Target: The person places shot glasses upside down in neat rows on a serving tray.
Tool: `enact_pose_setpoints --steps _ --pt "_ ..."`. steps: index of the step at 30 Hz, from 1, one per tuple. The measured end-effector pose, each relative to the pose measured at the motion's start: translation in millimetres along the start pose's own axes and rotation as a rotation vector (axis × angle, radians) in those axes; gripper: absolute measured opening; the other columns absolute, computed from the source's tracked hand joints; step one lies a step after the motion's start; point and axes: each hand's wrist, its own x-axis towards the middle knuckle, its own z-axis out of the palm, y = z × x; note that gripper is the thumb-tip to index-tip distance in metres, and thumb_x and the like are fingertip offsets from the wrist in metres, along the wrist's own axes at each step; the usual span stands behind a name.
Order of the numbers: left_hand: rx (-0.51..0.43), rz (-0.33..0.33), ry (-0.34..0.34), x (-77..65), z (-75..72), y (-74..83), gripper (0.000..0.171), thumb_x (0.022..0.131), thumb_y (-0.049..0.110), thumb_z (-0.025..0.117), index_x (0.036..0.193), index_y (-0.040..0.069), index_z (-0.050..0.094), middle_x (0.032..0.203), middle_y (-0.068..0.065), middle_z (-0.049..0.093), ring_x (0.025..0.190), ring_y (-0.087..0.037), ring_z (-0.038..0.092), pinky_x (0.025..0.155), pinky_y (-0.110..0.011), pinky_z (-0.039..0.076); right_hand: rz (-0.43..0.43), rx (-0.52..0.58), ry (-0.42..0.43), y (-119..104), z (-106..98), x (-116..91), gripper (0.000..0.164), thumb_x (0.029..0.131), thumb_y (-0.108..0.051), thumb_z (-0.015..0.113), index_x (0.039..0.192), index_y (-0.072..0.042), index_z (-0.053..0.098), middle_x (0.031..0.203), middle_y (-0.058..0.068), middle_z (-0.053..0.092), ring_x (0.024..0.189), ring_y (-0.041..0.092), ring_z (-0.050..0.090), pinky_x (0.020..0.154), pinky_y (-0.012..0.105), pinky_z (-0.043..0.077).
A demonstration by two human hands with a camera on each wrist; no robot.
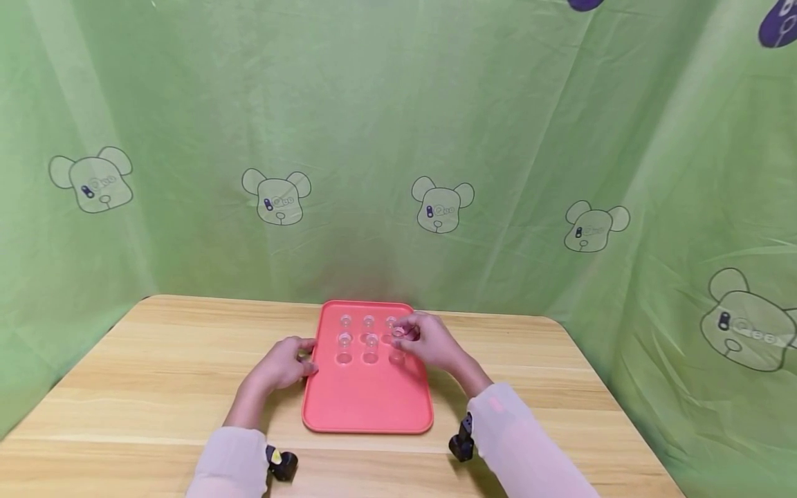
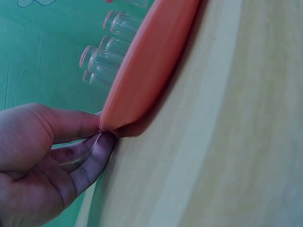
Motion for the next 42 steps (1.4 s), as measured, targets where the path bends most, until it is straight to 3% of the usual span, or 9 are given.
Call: enact_pose_setpoints --steps 13,24,34,42 --pt "0.01 -0.005 0.004 2.5 1.0 -0.9 0.053 0.09 -0.003 0.066 0.141 -0.008 0.055 0.127 -0.022 0.062 0.072 -0.019 0.056 0.063 -0.03 0.048 0.022 0.037 -0.01 4.4 5.2 -0.2 0.026 0.086 0.001 0.078 0.111 0.002 0.075 0.093 0.005 0.064 0.078 0.014 0.06 0.068 0.025 0.054" --pt "0.016 -0.013 0.002 4.4 1.2 -2.0 0.053 0.091 -0.002 0.067 0.142 -0.007 0.055 0.129 -0.021 0.063 0.075 -0.019 0.058 0.066 -0.031 0.05 0.059 0.015 -0.037 6.9 8.4 -1.2 0.031 0.086 -0.002 0.079 0.116 0.003 0.074 0.093 0.004 0.063 0.079 0.014 0.06 0.068 0.024 0.053" --pt "0.023 0.019 0.001 1.5 -1.5 -0.7 0.053 0.09 -0.004 0.067 0.141 -0.008 0.056 0.132 -0.023 0.063 0.075 -0.019 0.058 0.069 -0.031 0.05 0.02 0.015 -0.05 6.6 11.6 -0.6 0.026 0.084 0.002 0.078 0.11 0.003 0.075 0.094 0.005 0.065 0.078 0.013 0.061 0.069 0.025 0.055" --pt "-0.002 -0.012 0.006 1.8 1.0 -2.0 0.053 0.09 -0.004 0.067 0.142 -0.007 0.056 0.129 -0.022 0.062 0.075 -0.019 0.057 0.065 -0.031 0.049 0.043 0.013 -0.063 7.1 11.4 -2.6 0.033 0.086 -0.002 0.08 0.117 0.003 0.073 0.092 0.004 0.066 0.078 0.014 0.061 0.068 0.025 0.054"
